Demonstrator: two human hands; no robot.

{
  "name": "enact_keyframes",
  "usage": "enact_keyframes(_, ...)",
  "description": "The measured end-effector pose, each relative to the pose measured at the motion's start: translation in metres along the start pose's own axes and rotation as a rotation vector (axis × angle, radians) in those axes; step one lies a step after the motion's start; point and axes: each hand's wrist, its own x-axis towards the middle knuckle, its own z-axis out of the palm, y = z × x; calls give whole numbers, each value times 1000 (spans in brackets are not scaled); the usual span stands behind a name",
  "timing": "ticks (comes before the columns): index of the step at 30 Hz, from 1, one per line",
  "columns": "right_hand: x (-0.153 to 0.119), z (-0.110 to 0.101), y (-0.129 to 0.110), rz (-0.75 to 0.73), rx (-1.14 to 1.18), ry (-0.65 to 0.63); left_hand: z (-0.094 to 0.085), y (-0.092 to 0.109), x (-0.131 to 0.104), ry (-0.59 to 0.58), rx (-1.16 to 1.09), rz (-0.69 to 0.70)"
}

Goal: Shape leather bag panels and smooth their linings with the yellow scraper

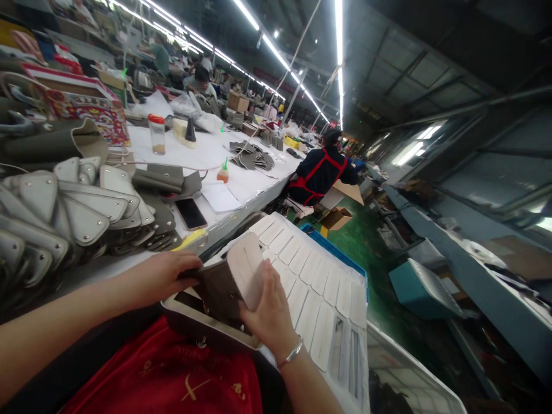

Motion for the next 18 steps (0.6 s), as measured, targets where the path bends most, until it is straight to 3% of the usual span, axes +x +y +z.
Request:
enact_keyframes(4, -7, 9, 3, -36, -47, -99, 20, -13, -6, -104, 180, 13)
enact_keyframes(8, -13, 20, 1, -113, -164, -155, 27, -23, -5, -11, 191, -3)
enact_keyframes(13, -6, 39, -7, -270, -280, -270, 24, -44, -18, 201, -122, -237)
enact_keyframes(16, 4, 45, -7, -329, -293, -308, 38, -56, -31, 285, -402, -433)
enact_keyframes(18, 11, 44, -6, -353, -298, -307, 52, -60, -37, 298, -560, -483)
